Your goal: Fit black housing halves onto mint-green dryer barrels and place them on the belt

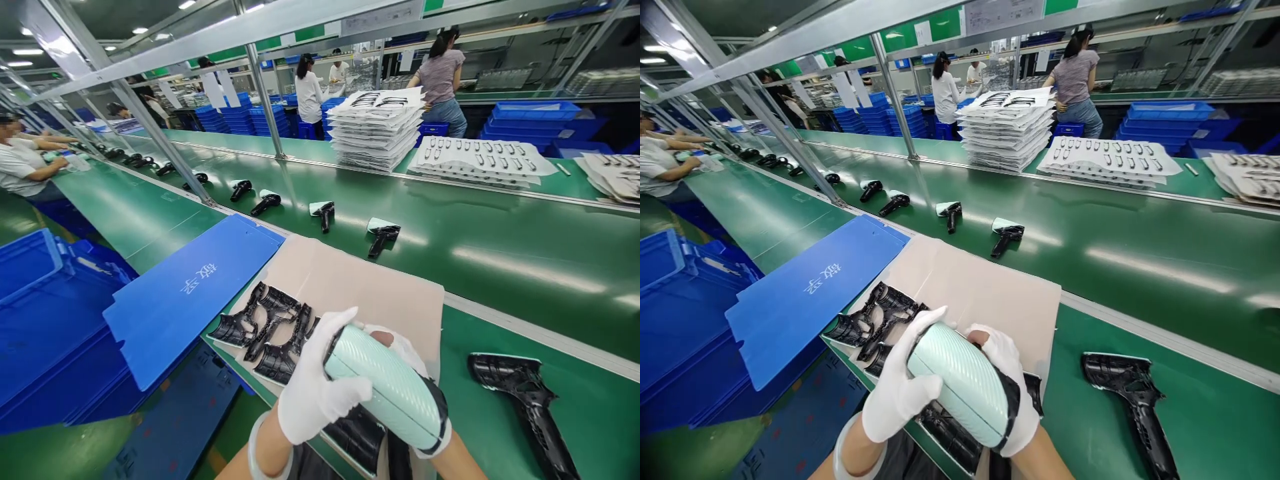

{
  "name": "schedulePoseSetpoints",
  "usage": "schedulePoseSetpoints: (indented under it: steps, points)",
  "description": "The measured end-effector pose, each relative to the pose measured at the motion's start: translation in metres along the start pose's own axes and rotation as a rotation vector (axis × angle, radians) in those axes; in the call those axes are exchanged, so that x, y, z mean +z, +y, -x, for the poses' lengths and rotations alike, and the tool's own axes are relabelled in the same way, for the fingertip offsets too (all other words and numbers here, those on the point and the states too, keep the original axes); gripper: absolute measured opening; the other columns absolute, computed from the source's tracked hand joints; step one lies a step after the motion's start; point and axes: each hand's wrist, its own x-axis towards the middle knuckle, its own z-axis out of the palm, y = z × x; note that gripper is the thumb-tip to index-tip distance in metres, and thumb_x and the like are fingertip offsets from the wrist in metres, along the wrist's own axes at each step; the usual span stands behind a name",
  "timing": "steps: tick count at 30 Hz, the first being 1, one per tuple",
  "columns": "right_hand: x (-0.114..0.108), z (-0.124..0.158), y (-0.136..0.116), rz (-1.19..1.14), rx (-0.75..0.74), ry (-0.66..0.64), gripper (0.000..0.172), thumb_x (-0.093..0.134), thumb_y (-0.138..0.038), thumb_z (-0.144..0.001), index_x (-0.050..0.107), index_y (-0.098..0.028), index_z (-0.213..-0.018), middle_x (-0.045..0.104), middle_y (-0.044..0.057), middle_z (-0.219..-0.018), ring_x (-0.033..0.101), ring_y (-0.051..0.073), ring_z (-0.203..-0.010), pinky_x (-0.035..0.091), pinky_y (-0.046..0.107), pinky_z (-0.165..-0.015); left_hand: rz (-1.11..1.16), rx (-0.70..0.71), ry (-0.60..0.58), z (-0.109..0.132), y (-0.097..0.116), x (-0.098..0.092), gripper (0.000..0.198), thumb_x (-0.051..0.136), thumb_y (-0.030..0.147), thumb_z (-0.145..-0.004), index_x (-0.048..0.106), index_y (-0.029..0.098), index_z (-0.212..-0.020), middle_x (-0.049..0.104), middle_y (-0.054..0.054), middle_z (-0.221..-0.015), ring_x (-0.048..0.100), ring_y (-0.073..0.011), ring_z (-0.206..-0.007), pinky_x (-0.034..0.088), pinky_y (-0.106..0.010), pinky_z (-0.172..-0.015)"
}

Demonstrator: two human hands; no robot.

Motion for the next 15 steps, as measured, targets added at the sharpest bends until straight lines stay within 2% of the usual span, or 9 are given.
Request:
schedulePoseSetpoints:
  steps: [3,6,8,11,15]
  points:
    - [-0.006,-0.002,-0.006,0.223,-0.112,0.099,0.021,0.055,-0.039,-0.081,0.068,-0.028,-0.094,0.069,0.005,-0.107,0.060,0.030,-0.110,0.045,0.044,-0.100,0.008,-0.055,0.011,0.000,-0.002,0.000,0.082,0.076,0.070,-0.067,0.054,0.032,-0.137,0.054,-0.006,-0.121,0.056,-0.0314,-0.112,0.046,-0.042,-0.097]
    - [-0.010,-0.012,-0.004,0.425,-0.224,0.102,0.019,0.051,-0.031,-0.079,0.068,-0.027,-0.086,0.071,0.006,-0.106,0.061,0.031,-0.113,0.042,0.050,-0.104,0.002,-0.055,0.002,-0.001,-0.002,0.000,0.086,0.078,0.070,-0.064,0.054,0.032,-0.137,0.055,-0.006,-0.123,0.057,-0.0323,-0.112,0.047,-0.043,-0.097]
    - [-0.012,-0.021,0.002,0.517,-0.239,0.218,0.023,0.047,-0.030,-0.081,0.069,-0.026,-0.085,0.072,0.008,-0.110,0.060,0.031,-0.116,0.039,0.053,-0.107,-0.025,-0.033,-0.016,-0.002,-0.002,-0.001,0.089,0.079,0.071,-0.062,0.053,0.032,-0.138,0.056,-0.007,-0.124,0.057,-0.0323,-0.113,0.047,-0.044,-0.099]
    - [-0.013,-0.030,0.013,0.595,-0.214,0.449,0.031,0.047,-0.037,-0.087,0.071,-0.025,-0.102,0.070,0.009,-0.118,0.058,0.032,-0.120,0.042,0.054,-0.107,-0.060,-0.018,-0.047,-0.003,-0.001,-0.002,0.096,0.079,0.071,-0.059,0.050,0.032,-0.141,0.056,-0.008,-0.128,0.057,-0.0332,-0.115,0.046,-0.045,-0.101]
    - [-0.017,-0.032,0.013,0.691,-0.359,0.559,0.037,0.045,-0.042,-0.092,0.068,-0.021,-0.112,0.068,0.013,-0.120,0.059,0.034,-0.118,0.049,0.054,-0.098,-0.077,-0.021,-0.048,-0.003,0.000,-0.003,0.100,0.083,0.069,-0.056,0.048,0.033,-0.142,0.054,-0.008,-0.132,0.056,-0.0339,-0.119,0.044,-0.046,-0.103]
